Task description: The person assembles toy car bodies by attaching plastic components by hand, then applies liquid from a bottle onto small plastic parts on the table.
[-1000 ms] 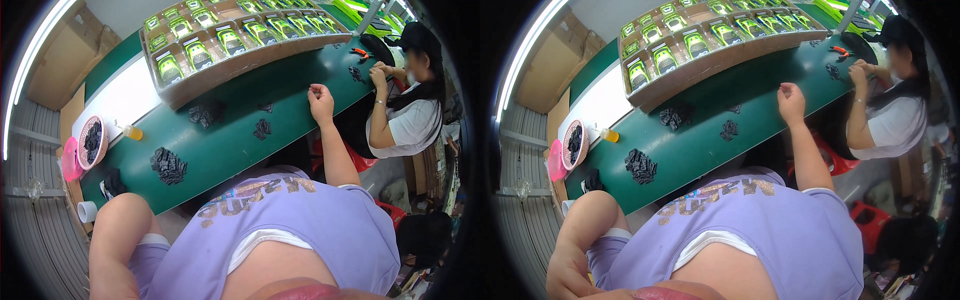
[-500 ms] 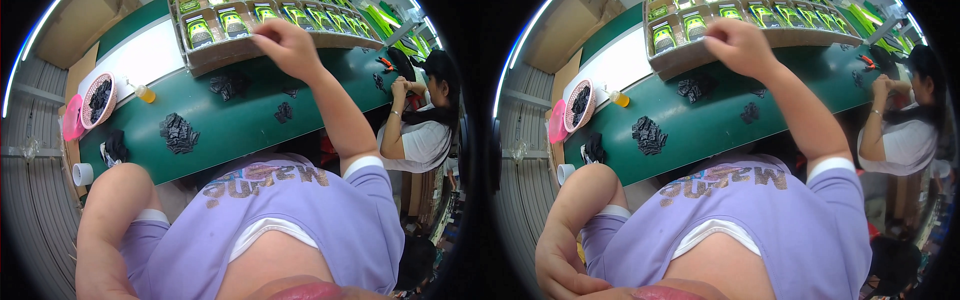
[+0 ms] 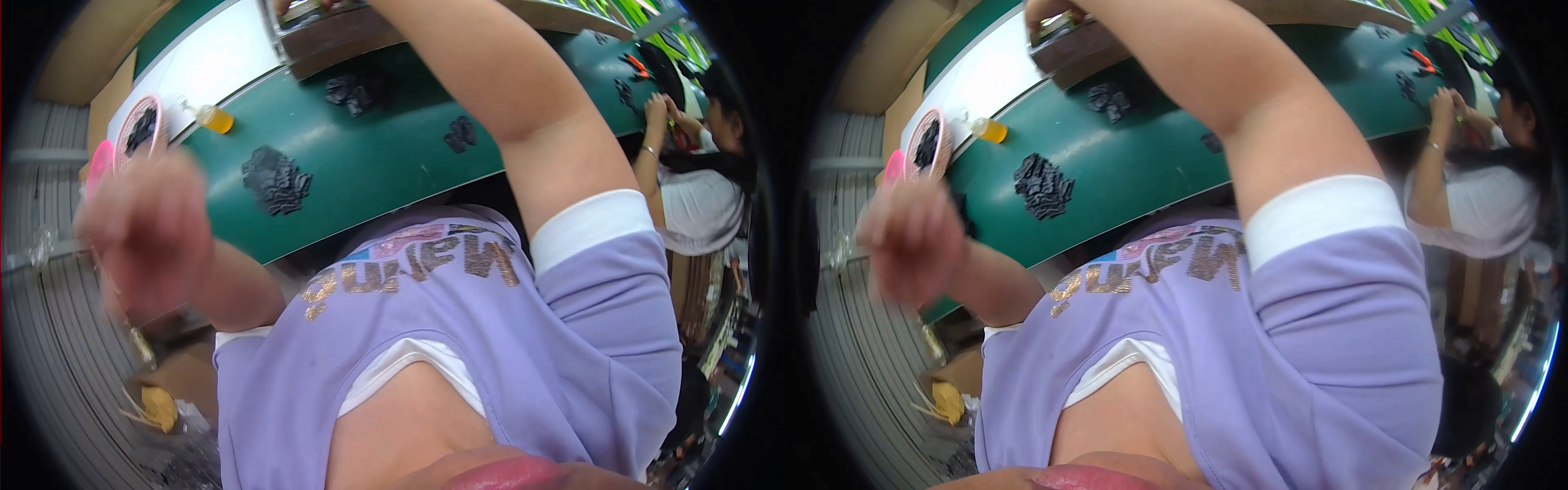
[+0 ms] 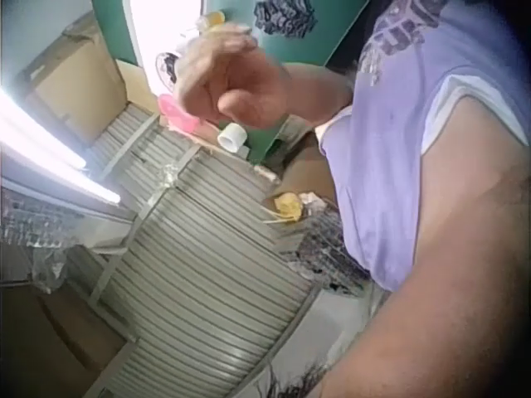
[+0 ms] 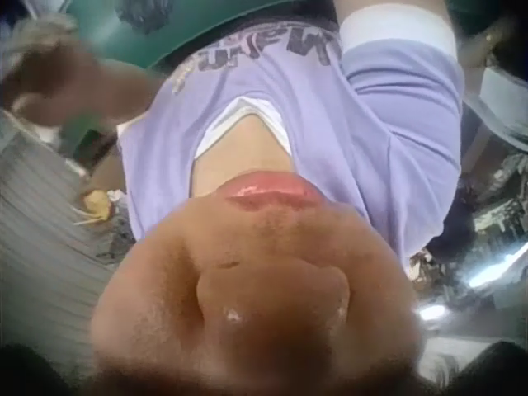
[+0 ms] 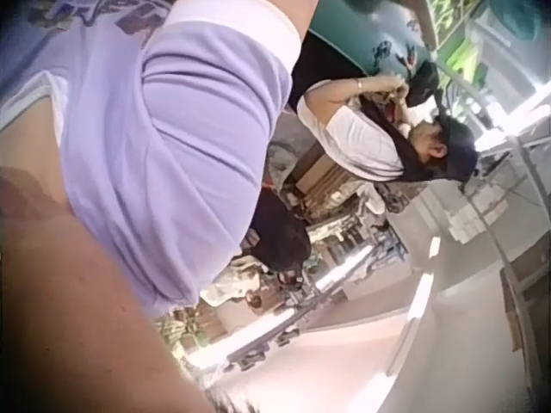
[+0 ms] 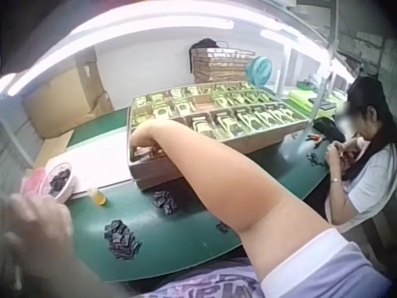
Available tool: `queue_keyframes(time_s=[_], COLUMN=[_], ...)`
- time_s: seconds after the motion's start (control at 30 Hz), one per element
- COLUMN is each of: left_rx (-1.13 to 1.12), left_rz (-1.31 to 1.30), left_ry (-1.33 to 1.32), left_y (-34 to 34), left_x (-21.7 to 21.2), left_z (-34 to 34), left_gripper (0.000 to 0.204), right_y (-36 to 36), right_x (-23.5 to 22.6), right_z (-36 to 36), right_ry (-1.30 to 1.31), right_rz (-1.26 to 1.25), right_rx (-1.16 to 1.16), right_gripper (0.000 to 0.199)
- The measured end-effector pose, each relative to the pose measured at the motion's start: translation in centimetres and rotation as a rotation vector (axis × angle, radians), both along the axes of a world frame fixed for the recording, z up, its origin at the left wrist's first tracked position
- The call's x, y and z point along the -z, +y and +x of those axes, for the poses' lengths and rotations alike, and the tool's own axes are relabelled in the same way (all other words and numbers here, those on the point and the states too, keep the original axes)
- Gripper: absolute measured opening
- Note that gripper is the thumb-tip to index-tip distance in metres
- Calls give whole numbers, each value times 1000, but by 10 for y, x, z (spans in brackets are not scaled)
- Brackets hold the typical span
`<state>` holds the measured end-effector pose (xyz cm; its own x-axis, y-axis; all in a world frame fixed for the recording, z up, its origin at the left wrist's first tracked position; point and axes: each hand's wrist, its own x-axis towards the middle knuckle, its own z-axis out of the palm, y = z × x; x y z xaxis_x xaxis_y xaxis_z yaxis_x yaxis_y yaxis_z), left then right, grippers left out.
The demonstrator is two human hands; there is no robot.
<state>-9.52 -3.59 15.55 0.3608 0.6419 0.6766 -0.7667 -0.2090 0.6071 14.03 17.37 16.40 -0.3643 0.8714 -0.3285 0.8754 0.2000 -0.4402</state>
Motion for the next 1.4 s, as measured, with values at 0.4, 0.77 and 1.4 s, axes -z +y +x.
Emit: queue_keyframes(time_s=[0.4, 0.77, 1.4], left_rx=[-809, -551, -392], left_rz=[-14, 631, 681], left_ry=[651, 1050, 1381], left_y=[80, 12, 35], left_x=[91, 79, 125], left_z=[82, 73, 102], left_gripper=[27, 72, 57], right_y=[-37, -249, -223], right_x=[19, 81, 155], right_z=[-1, 40, 152], right_ry=[189, 39, -102], right_rz=[423, 614, 566], right_rx=[418, -231, 454], right_gripper=[58, 17, 24])
